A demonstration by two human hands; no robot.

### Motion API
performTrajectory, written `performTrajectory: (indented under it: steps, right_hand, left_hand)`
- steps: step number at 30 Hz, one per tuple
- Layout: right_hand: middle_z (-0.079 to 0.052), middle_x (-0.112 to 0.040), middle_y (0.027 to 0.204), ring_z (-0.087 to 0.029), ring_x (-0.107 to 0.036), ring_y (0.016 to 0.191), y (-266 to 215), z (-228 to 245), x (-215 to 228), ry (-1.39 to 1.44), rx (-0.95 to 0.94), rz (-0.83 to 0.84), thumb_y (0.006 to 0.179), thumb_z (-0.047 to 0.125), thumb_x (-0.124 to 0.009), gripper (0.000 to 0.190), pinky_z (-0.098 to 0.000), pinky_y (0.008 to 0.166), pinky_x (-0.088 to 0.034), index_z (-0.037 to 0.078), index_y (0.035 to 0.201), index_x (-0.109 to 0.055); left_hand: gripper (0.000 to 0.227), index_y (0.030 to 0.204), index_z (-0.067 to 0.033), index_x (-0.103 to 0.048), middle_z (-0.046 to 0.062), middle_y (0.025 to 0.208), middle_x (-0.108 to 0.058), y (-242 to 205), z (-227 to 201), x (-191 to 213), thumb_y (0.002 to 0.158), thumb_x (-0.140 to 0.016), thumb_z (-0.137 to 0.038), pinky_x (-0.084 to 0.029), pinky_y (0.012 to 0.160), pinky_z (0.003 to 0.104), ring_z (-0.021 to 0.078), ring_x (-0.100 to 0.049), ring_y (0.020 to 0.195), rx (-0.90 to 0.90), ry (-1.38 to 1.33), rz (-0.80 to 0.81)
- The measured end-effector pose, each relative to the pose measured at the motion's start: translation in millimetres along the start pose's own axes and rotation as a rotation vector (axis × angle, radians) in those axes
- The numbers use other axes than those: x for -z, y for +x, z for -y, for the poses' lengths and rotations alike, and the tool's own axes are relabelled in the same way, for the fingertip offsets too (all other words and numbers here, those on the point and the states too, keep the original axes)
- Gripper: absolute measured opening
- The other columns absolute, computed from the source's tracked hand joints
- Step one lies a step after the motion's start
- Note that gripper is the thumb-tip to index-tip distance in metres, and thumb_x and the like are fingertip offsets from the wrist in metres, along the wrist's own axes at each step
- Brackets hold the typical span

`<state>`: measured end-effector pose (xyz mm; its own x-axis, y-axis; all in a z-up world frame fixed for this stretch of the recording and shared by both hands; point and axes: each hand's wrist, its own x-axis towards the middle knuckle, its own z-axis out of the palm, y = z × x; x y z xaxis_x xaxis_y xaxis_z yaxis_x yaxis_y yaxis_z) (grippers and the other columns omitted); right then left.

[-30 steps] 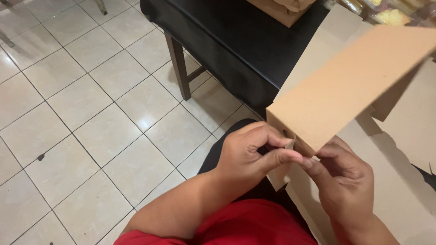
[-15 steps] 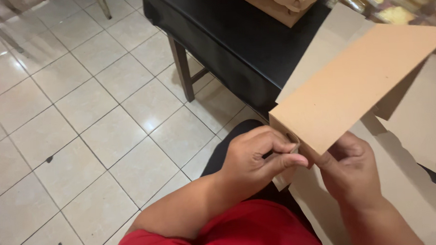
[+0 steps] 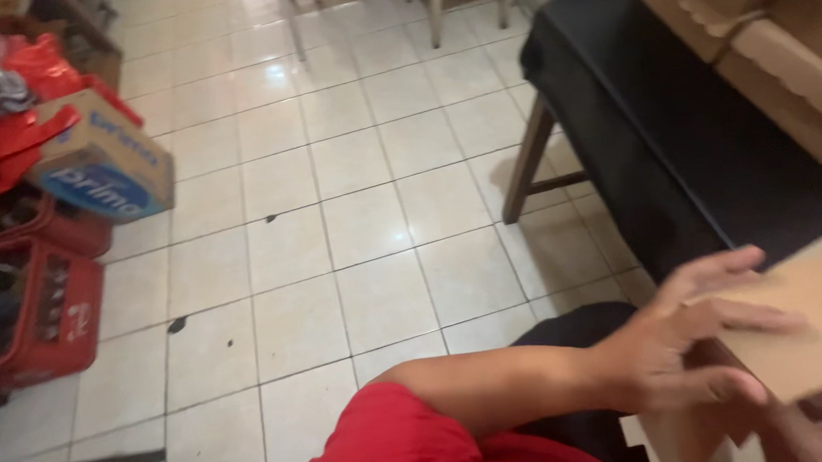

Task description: The person assembles flat cardboard sheets into rectangular boxes by folding the flaps and tucking the tabs into slots. They handle the cardboard by hand, folding the sides and securing the structure without using any tools.

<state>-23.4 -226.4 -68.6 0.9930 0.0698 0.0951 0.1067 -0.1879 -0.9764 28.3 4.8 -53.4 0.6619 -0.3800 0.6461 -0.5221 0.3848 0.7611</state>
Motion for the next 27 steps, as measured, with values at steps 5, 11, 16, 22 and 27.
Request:
performTrajectory:
  steps: [5,11,16,22,27]
  right_hand:
    - [-0.022,-0.064,0.134,-0.031,-0.065,0.120,-3.0,-45.3,24.3,-0.202,0.035,-0.047,0.097,0.014,-0.065,0.053,-0.0411,0.092,-0.052,-0.007,0.143,-0.052]
    - [-0.022,-0.062,0.136,-0.031,-0.062,0.124,12.2,-63.7,27.0,-0.282,0.078,-0.029,0.094,0.015,-0.065,0.052,-0.0424,0.096,-0.050,-0.005,0.140,-0.053]
    - [-0.021,-0.060,0.138,-0.032,-0.060,0.126,11.5,-68.8,27.1,-0.319,0.097,-0.014,0.093,0.016,-0.065,0.050,-0.0435,0.099,-0.048,-0.003,0.138,-0.054]
    - [-0.021,-0.057,0.140,-0.032,-0.057,0.130,15.3,-77.1,29.7,-0.359,0.127,0.005,0.090,0.018,-0.065,0.049,-0.0448,0.103,-0.045,-0.001,0.135,-0.056]
    - [-0.021,-0.055,0.141,-0.033,-0.054,0.133,19.0,-83.4,28.6,-0.380,0.164,0.024,0.089,0.019,-0.065,0.048,-0.0459,0.106,-0.043,0.001,0.133,-0.057]
  left_hand:
    - [0.041,0.143,-0.0400,-0.058,-0.007,0.161,-0.031,-4.9,13.5,-3.5,0.107,-0.059,-0.059,-0.022,0.133,0.036,0.0156,-0.020,0.158,-0.049,-0.135,0.020]
    - [0.042,0.142,-0.0400,-0.055,-0.010,0.155,-0.043,-3.6,14.8,1.3,0.106,-0.060,-0.060,-0.019,0.135,0.035,0.0125,-0.018,0.159,-0.062,-0.118,0.058]
    - [0.044,0.145,-0.0418,-0.058,-0.001,0.166,-0.022,-2.6,10.0,-3.1,0.104,-0.061,-0.057,-0.017,0.132,0.034,0.0140,-0.015,0.159,-0.103,-0.168,0.047]
    - [0.041,0.141,-0.0385,-0.057,-0.005,0.159,-0.035,-2.6,9.7,2.4,0.105,-0.063,-0.057,-0.017,0.135,0.033,0.0131,-0.016,0.160,-0.106,-0.140,0.062]
    - [0.045,0.143,-0.0359,-0.055,-0.004,0.155,-0.042,-0.8,5.0,8.7,0.105,-0.061,-0.058,-0.021,0.133,0.035,0.0164,-0.021,0.157,-0.040,-0.179,0.056]
